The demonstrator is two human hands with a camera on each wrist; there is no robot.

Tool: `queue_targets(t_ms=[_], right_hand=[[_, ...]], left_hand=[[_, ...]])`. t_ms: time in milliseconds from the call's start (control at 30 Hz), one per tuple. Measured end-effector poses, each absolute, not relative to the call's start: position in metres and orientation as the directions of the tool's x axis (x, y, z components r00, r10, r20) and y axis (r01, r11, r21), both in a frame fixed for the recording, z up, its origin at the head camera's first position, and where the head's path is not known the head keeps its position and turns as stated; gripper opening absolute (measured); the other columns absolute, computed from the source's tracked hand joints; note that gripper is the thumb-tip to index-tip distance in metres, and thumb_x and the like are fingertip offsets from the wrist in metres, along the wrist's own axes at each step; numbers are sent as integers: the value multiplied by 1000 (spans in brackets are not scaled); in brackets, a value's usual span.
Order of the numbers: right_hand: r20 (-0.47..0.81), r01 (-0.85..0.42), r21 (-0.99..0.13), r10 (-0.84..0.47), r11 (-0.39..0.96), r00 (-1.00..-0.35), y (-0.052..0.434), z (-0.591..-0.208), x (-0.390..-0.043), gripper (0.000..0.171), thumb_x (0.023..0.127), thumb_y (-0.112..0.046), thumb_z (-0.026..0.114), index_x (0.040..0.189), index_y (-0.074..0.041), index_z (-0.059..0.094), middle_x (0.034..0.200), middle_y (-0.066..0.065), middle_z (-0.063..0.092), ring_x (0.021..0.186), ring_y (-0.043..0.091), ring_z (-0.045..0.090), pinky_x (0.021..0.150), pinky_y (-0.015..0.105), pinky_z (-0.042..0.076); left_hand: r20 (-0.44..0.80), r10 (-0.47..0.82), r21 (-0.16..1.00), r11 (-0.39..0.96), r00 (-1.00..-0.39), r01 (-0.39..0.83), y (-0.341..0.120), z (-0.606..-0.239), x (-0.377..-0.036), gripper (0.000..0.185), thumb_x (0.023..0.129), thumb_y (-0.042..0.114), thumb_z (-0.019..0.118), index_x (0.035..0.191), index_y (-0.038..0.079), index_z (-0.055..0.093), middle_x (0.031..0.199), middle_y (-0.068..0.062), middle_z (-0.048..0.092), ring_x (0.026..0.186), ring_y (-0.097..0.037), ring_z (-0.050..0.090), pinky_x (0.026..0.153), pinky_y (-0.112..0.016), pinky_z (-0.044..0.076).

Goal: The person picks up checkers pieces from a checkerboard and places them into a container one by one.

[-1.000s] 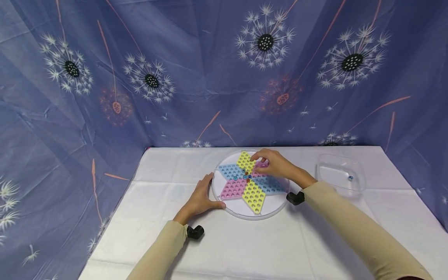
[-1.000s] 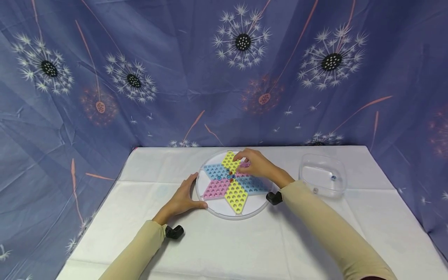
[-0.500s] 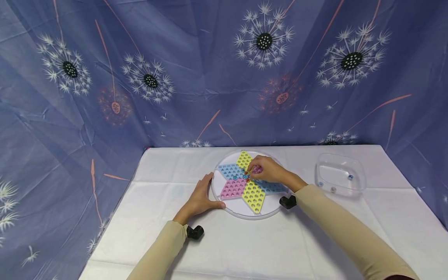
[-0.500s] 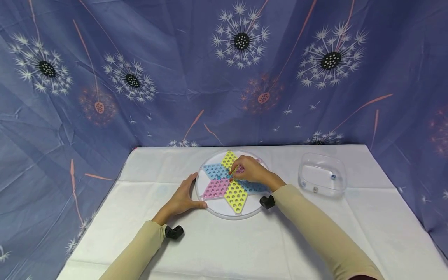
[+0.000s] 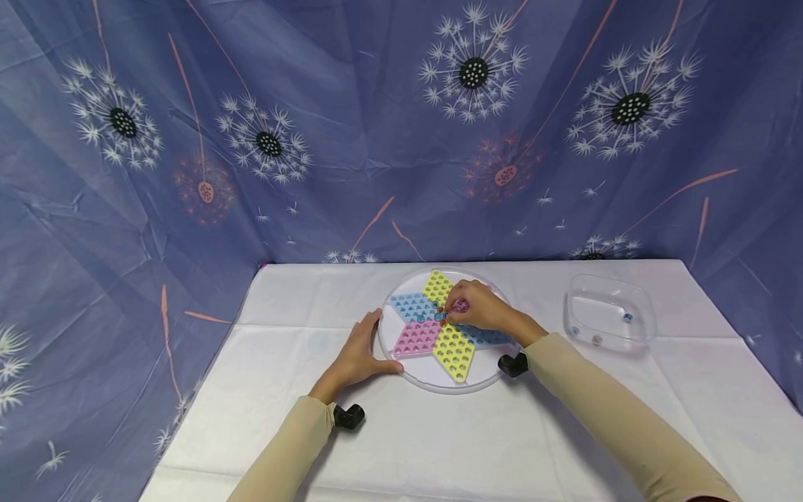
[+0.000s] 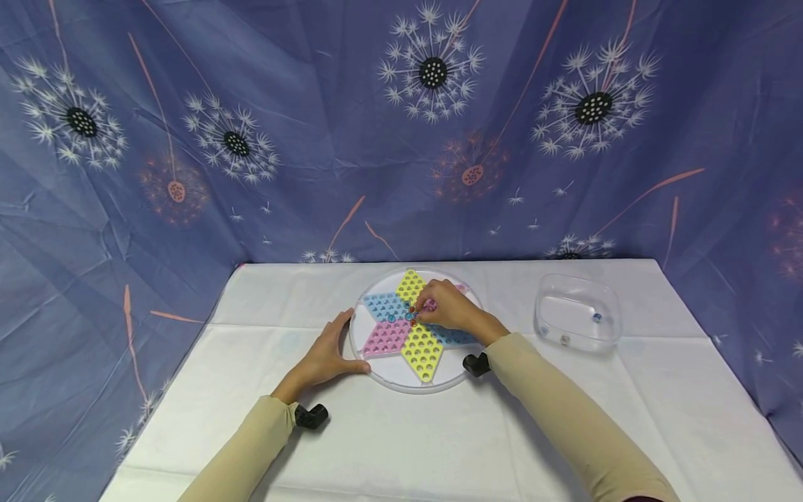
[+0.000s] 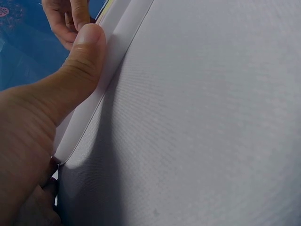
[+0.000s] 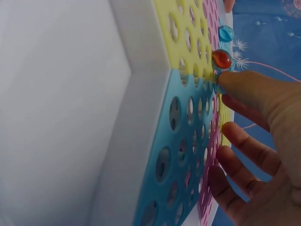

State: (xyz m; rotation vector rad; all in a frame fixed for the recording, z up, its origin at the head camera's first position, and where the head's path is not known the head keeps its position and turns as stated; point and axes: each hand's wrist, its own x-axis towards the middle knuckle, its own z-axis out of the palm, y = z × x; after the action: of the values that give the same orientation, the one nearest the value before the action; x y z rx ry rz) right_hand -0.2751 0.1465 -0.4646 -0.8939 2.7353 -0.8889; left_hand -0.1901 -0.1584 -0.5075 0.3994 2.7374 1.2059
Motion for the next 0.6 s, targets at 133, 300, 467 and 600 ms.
queue_targets(t_ms=[133,300,467,600], right_hand=[[39,-483,-571,-565,664,-824,147,-464,-275,6,88,-16,82,93,-17,79,116,8,67,116,32,56,107,55,43],[29,-472,-567,-557,675,-830,146,-464,-274,5,88,-16,81,92,-17,79,119,9,65,115,32,55,106,53,44],[42,-487,-564,-566,667,-823,145,-465,-273,6,87,-15,82,92,-16,80,119,9,65,114,33,55,105,53,45],[53,-494,-569,-570,657,-820,146,-465,-273,6,86,-15,82,92,-15,80,118,9,65,114,33,54,104,54,45]], left_hand=[[-1,290,741,643,-957,194,-158,-506,-190,128,66,40,98,163,6,22,169,-16,22,156,-37,15,126,-52,18],[5,288,749,633,-957,194,-158,-504,-189,127,66,39,98,163,5,23,168,-18,23,155,-39,16,126,-53,19],[12,292,749,631,-956,202,-157,-504,-189,127,66,39,98,163,5,23,168,-17,24,156,-38,15,127,-52,14],[17,300,746,631,-954,212,-157,-504,-189,127,66,38,98,163,3,23,168,-16,25,156,-35,14,128,-50,9]])
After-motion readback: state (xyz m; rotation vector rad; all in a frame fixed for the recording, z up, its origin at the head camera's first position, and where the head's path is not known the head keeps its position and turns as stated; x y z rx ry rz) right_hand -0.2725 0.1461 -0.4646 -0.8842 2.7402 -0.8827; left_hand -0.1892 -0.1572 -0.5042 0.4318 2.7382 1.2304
